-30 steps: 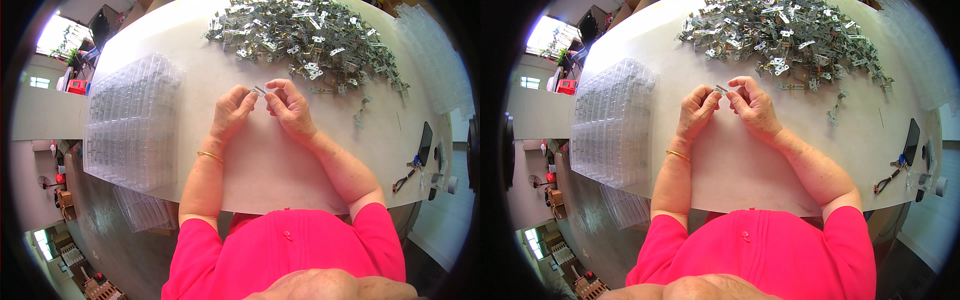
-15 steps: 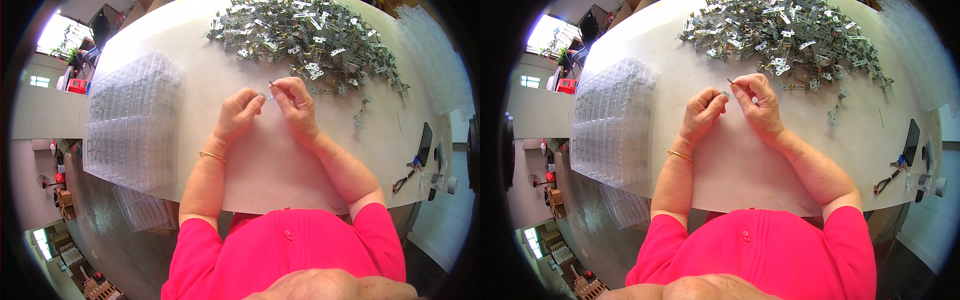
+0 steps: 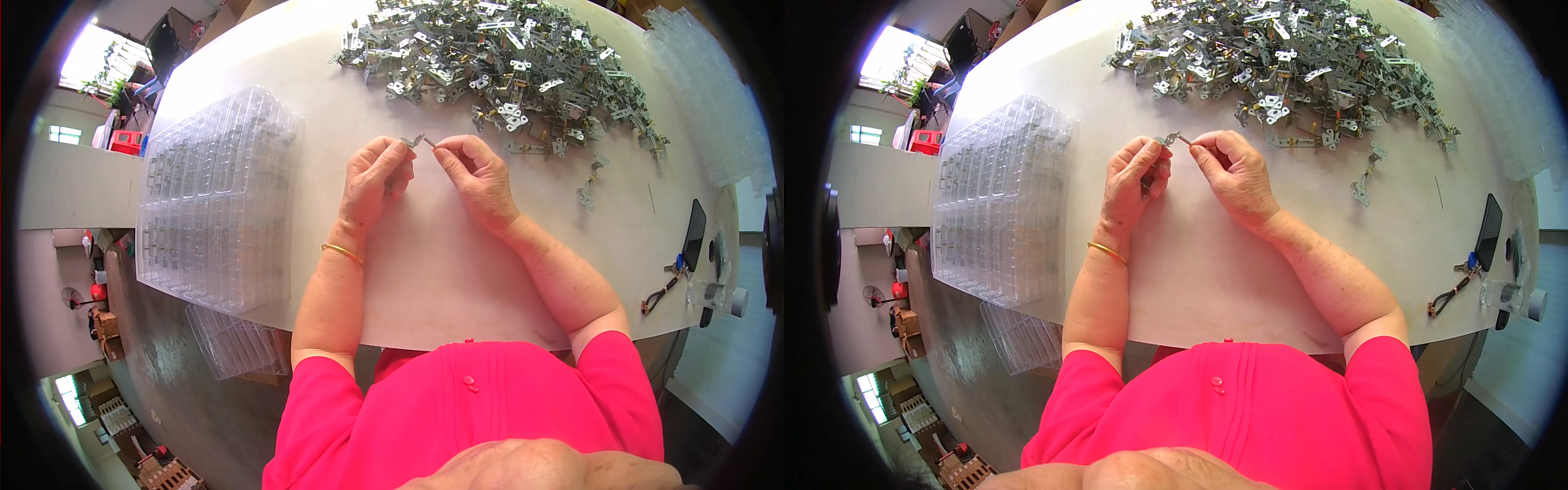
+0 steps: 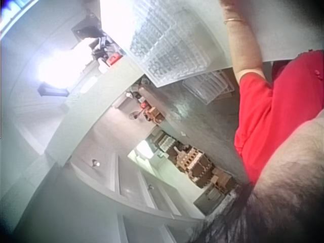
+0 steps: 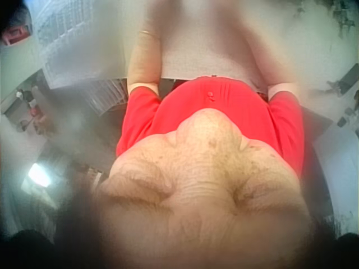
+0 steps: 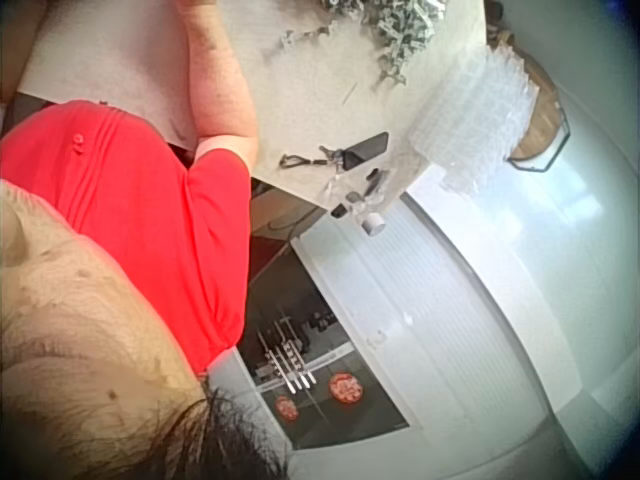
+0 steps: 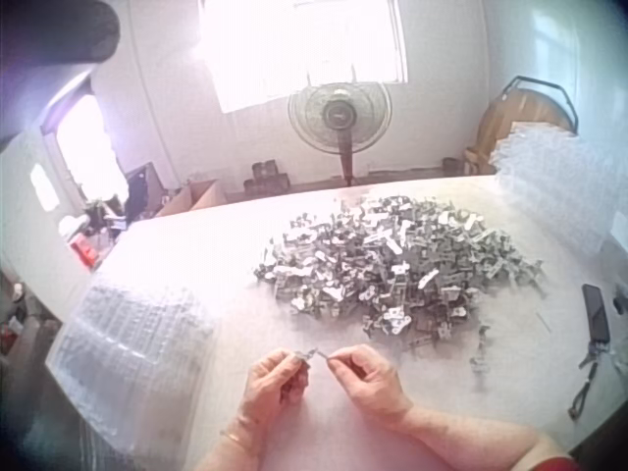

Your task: Assembling small metal components and placing them into clear plastic sorted trays.

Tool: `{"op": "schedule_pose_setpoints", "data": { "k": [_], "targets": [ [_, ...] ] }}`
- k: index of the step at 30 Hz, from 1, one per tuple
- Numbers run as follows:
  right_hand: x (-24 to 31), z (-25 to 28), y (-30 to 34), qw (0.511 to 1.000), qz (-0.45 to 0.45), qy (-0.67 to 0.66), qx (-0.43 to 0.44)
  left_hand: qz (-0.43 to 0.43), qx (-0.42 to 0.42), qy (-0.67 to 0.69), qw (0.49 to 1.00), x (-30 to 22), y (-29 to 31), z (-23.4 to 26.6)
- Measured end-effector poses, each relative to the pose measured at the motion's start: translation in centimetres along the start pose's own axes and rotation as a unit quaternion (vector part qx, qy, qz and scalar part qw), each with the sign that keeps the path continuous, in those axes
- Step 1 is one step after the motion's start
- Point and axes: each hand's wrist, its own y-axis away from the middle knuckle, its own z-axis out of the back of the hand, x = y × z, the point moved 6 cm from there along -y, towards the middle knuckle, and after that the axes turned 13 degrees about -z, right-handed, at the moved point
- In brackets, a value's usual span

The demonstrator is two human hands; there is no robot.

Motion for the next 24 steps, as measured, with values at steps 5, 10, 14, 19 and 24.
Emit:
{"op": "schedule_pose_setpoints", "data": {
  "k": [5,10,14,19,24],
  "targets": [
    [0.2,0.0,0.0,1.0,0.008,0.018,-0.006,-0.008,0.006,-0.029,1.0,-0.2,0.1,-0.1],
    [0.0,0.2,-0.1,0.999,0.022,0.025,-0.017,-0.021,0.008,-0.051,0.998,-0.4,0.1,-0.3],
    [0.3,0.2,-0.1,0.999,0.032,0.032,-0.016,-0.026,0.017,-0.069,0.997,-0.5,0.1,-0.1],
    [-0.4,-0.3,-0.1,0.996,-0.064,-0.05,0.037,-0.028,0.054,-0.15,0.987,-0.3,0.2,-0.6],
    [-0.3,-0.4,-0.2,0.99,-0.084,-0.101,0.06,-0.058,0.071,-0.186,0.978,-0.6,0.4,-1.2]
  ]
}}
